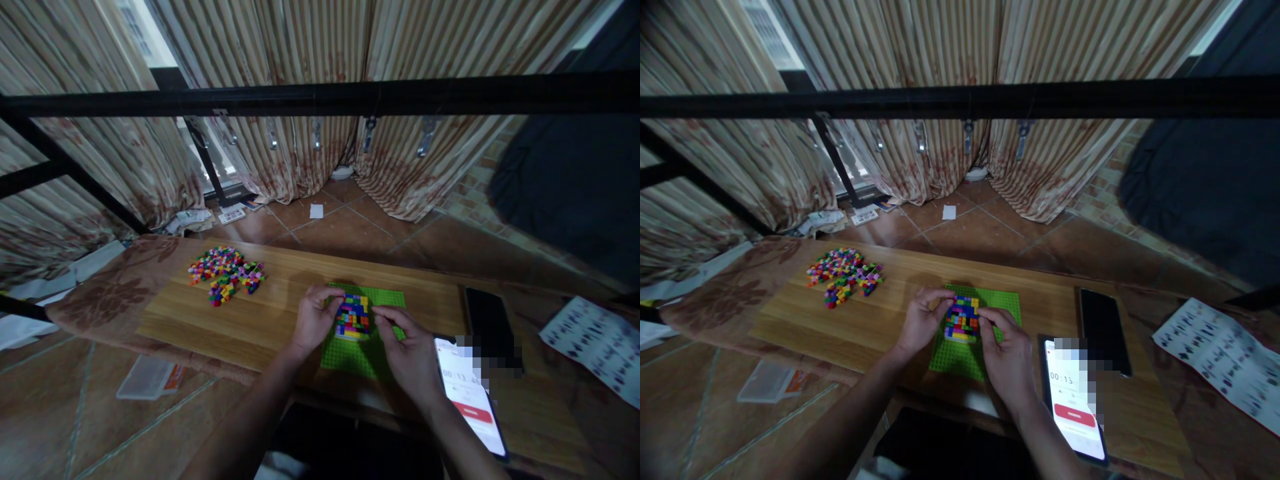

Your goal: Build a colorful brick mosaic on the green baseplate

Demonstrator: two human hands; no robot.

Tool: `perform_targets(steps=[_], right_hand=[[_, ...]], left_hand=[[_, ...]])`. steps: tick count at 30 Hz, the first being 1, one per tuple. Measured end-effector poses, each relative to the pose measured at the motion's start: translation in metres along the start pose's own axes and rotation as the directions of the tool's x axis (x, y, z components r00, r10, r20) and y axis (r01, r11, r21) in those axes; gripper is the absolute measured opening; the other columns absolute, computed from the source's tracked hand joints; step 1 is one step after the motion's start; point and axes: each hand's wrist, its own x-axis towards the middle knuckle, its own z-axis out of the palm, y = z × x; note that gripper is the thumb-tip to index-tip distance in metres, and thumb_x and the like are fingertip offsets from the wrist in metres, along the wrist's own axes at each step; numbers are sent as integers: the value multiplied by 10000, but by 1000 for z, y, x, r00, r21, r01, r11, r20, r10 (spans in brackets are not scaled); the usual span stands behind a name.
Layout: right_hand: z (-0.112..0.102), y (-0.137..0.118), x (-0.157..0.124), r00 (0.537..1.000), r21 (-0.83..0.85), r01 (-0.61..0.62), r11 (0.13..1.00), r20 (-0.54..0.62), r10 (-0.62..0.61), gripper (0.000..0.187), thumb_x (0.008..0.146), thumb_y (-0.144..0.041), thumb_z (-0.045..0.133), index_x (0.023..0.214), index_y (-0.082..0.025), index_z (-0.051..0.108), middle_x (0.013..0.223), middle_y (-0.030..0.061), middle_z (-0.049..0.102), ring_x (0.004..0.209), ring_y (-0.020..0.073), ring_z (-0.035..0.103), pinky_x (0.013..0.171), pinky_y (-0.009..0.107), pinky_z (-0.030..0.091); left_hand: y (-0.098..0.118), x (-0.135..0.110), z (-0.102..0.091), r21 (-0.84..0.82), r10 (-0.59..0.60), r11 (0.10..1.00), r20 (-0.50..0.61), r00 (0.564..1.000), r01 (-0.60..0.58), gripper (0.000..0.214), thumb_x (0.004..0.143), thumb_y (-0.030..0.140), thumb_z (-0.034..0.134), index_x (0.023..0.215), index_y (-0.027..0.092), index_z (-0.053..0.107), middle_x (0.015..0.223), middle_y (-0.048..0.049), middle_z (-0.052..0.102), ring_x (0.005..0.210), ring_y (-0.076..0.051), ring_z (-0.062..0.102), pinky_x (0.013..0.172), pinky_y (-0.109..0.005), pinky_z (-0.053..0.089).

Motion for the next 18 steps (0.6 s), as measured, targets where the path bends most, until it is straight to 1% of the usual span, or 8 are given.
perform_targets(steps=[7, 14, 18], right_hand=[[8, 5, 20, 1000, 2, 11, 1000, -9, -11, 263, 891, -379, 497, 942, -212, 693, 951, 60, 696, 909, 204, 634, 842, 346, 482], [21, 16, 40, 997, -24, 45, 999, 62, -44, 253, 883, -334, 493, 976, -212, 695, 983, 53, 690, 936, 194, 628, 853, 333, 467], [32, 23, 51, 992, -11, 45, 999, 116, -43, 244, 856, -328, 522, 971, -207, 699, 993, 55, 696, 952, 200, 629, 881, 349, 453]], left_hand=[[3, -2, -1, 89, 83, 992, 65, 994, -89, 140, 856, 244, 606, 866, 259, 745, 883, -38, 711, 892, -193, 608, 873, -369, 462], [-5, -6, 3, 63, 134, 989, 34, 990, -136, 154, 870, 242, 588, 853, 239, 741, 931, -58, 710, 912, -187, 612, 856, -342, 479], [-8, -7, 5, 37, 123, 992, 22, 992, -123, 155, 871, 233, 584, 847, 224, 737, 944, -61, 702, 914, -178, 624, 867, -327, 489]])
